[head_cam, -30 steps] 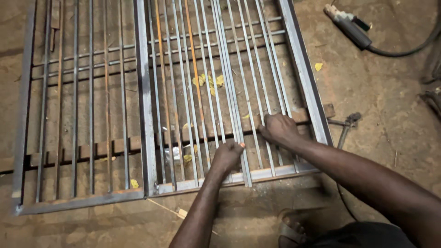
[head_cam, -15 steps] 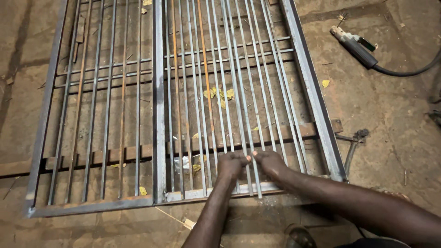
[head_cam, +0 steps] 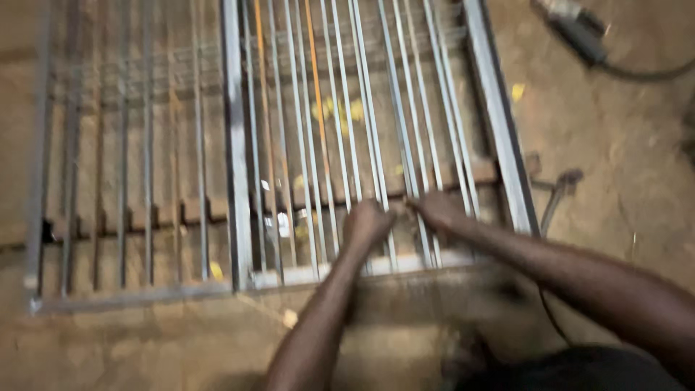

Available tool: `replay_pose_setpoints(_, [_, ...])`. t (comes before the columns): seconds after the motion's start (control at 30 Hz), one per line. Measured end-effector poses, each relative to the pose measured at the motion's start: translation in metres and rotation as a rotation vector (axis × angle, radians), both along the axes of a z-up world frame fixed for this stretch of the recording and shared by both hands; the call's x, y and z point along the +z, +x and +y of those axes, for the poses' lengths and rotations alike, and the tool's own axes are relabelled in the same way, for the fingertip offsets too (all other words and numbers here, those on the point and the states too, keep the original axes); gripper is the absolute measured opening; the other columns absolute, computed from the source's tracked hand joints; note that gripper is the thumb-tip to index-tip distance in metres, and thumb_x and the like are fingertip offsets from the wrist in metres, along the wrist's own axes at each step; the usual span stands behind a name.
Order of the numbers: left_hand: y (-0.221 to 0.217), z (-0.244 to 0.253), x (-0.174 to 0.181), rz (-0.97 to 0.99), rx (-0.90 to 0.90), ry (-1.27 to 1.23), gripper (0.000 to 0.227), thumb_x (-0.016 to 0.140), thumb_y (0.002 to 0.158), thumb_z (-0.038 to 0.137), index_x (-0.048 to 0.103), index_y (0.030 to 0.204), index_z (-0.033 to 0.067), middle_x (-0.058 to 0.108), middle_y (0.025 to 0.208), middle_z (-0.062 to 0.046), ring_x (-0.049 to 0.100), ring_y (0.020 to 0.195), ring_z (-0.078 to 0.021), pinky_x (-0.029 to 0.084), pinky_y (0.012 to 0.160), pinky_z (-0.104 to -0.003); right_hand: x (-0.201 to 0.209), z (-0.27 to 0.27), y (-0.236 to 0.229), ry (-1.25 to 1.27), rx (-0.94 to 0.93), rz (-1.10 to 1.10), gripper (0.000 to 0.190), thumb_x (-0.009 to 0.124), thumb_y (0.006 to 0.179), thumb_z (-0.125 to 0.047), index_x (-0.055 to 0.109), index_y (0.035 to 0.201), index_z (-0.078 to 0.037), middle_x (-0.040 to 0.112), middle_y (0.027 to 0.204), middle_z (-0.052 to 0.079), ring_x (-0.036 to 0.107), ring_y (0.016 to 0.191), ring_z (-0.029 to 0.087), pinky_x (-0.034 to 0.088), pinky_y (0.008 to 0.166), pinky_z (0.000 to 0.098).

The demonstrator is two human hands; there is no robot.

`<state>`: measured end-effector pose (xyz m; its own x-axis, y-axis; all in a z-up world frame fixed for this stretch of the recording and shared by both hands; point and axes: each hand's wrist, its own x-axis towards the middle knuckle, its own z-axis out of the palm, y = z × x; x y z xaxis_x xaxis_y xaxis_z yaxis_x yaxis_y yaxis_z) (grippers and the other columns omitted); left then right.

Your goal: The person positions a metal bar into a rectangular metal grate frame and uses a metal ruler to measure the spacing between vertical bars. The person repeatedly adjusts the bar and checks measurements across the grate.

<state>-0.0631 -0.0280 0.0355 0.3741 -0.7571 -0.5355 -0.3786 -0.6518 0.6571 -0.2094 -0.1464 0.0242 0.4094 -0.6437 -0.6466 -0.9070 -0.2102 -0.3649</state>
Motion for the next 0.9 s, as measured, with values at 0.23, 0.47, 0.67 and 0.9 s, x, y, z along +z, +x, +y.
replay_pose_setpoints(0.23, [0.012,-0.003,-0.019,-0.307,-0.078,-0.162,0.038,0.076,0.079,0.038,0.077,0.087,0.001,0.074,0.087,-0.024,0.073,0.085,-0.0396,0.055,0.082,-0.05,0.023,-0.001,0.003,-0.296,0.301,-0.055,0.056,0.063,0.095,-0.05,0.074,0.078,0.002,0.07,0.072,0.024,0.072,0.069,0.038,0.057,0.076,0.0502])
replay_pose_setpoints(0.47, [0.01,0.0,-0.01,-0.316,-0.105,-0.212,0.038,0.076,0.079,0.038,0.076,0.082,0.0003,0.073,0.084,-0.025,0.073,0.081,-0.0414,0.055,0.08,-0.051,0.067,0.017,0.023,-0.195,0.314,0.081,0.055,0.053,0.099,-0.048,0.076,0.073,-0.005,0.071,0.061,0.016,0.076,0.067,0.033,0.06,0.075,0.046])
replay_pose_setpoints(0.67, [0.008,0.001,-0.003,-0.368,-0.161,-0.224,0.042,0.074,0.083,0.043,0.078,0.082,0.001,0.073,0.083,-0.027,0.072,0.081,-0.0431,0.055,0.079,-0.052,0.065,0.023,0.031,-0.292,0.408,0.172,0.058,0.048,0.102,-0.049,0.077,0.074,-0.007,0.072,0.069,0.016,0.076,0.075,0.035,0.059,0.078,0.0478])
replay_pose_setpoints(0.9, [0.007,0.005,0.001,-0.333,-0.193,-0.163,0.044,0.067,0.089,0.043,0.078,0.085,0.0008,0.072,0.088,-0.028,0.072,0.086,-0.0452,0.055,0.083,-0.053,0.042,0.039,-0.004,-0.239,0.406,0.147,0.054,0.053,0.097,-0.054,0.077,0.086,-0.006,0.074,0.083,0.021,0.074,0.078,0.039,0.057,0.08,0.0518])
